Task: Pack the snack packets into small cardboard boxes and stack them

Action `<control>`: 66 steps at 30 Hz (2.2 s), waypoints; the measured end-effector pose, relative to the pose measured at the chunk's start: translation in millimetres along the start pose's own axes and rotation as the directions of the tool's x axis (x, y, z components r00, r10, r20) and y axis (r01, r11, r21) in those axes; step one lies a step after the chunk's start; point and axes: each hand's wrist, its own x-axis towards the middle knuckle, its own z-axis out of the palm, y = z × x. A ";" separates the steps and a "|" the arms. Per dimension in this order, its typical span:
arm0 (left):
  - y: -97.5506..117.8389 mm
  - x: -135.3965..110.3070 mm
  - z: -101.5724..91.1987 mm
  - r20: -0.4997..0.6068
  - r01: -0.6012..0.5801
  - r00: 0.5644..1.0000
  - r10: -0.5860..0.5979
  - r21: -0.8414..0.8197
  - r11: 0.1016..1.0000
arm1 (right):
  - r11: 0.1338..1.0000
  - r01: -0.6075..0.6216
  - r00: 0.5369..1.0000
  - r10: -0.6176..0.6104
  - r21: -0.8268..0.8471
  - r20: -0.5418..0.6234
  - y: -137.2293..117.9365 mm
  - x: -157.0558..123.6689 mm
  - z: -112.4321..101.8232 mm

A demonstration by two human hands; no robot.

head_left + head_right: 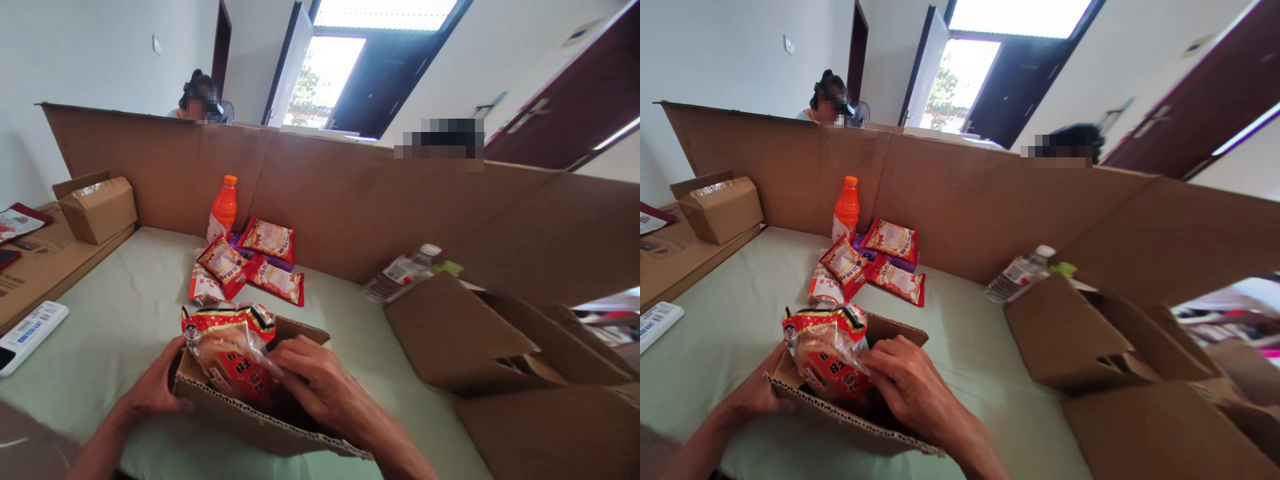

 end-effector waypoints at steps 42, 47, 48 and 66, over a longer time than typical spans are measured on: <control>91.8 -5.9 24.7 -0.125 -0.316 0.784 0.609 0.764 0.563 | 0.999 0.014 0.975 -0.007 0.032 -0.224 7.0 -8.9 22.7; 105.6 -4.0 14.6 -0.044 -0.312 0.819 0.572 0.803 0.509 | 1.000 -0.003 0.980 0.007 0.021 -0.201 7.6 -6.4 26.6; 107.6 -3.5 13.5 -0.021 -0.321 0.828 0.561 0.801 0.505 | 0.999 0.025 0.970 -0.018 0.026 -0.241 6.7 -7.2 26.8; 115.7 -2.6 2.7 0.078 -0.423 0.873 0.482 0.615 0.666 | 0.991 -0.079 0.977 0.098 0.104 -0.188 7.0 -9.4 29.6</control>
